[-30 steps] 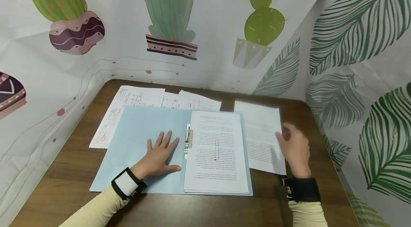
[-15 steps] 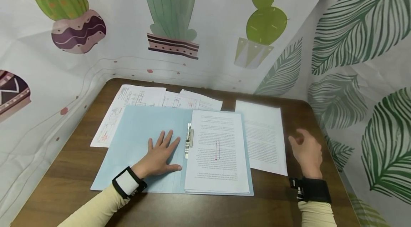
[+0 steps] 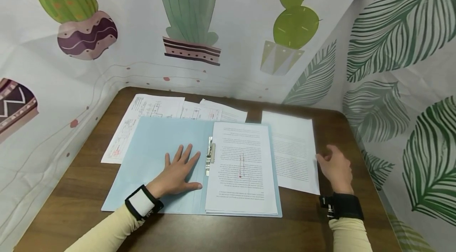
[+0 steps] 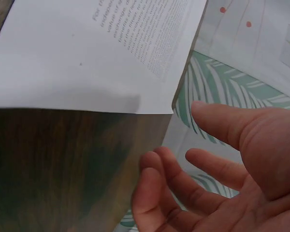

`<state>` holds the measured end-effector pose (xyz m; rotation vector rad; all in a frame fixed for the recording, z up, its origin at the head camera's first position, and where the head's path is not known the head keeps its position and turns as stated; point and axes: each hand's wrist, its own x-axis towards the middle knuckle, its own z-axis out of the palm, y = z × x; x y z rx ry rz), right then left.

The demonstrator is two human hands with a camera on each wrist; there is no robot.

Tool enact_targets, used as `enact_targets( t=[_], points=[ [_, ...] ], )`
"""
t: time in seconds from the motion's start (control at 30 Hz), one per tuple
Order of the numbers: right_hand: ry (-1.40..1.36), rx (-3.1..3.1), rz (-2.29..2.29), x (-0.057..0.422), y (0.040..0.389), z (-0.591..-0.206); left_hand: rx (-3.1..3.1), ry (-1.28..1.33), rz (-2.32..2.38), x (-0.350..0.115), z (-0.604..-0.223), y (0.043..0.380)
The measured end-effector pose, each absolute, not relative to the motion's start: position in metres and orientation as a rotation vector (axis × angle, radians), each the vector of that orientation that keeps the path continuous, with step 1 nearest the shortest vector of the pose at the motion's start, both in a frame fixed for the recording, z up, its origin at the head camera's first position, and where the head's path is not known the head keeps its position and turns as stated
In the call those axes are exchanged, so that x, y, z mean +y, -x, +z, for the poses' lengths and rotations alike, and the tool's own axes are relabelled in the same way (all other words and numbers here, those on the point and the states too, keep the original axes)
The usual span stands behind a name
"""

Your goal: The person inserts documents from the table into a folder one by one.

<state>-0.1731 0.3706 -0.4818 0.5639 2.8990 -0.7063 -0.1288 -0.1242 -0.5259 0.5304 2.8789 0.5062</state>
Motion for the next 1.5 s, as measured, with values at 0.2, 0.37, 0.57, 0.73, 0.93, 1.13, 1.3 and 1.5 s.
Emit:
enact_targets(
  t=[0.2,0.37,0.57,0.73,0.93,1.13,1.3,1.5],
  points=[
    [-0.577,2.863,-0.687,0.368,0.179,-0.488,2.879,-0.533,0.502,-0.125,-0.527,0.129],
    [-0.572,2.829,-0.683,0.363,0.18,-0.487,2.876,-0.531,0.513,-0.124,-0.525,0.13],
    [-0.548,2.802,-0.702,0.356,0.18,-0.487,2.873,-0.525,0.513,-0.125,-0.524,0.13],
    [-0.533,2.801,-0.719,0.355,0.181,-0.49,2.876,-0.529,0.507,-0.125,-0.525,0.13],
    [-0.54,2.798,-0.722,0.355,0.182,-0.493,2.876,-0.526,0.5,-0.125,-0.528,0.13],
    [-0.554,2.791,-0.708,0.354,0.184,-0.495,2.878,-0.538,0.52,-0.124,-0.524,0.129],
    [-0.541,2.785,-0.721,0.354,0.185,-0.496,2.884,-0.549,0.526,-0.125,-0.521,0.128],
    [-0.537,2.782,-0.743,0.357,0.185,-0.499,2.888,-0.546,0.523,-0.125,-0.52,0.128]
  ],
)
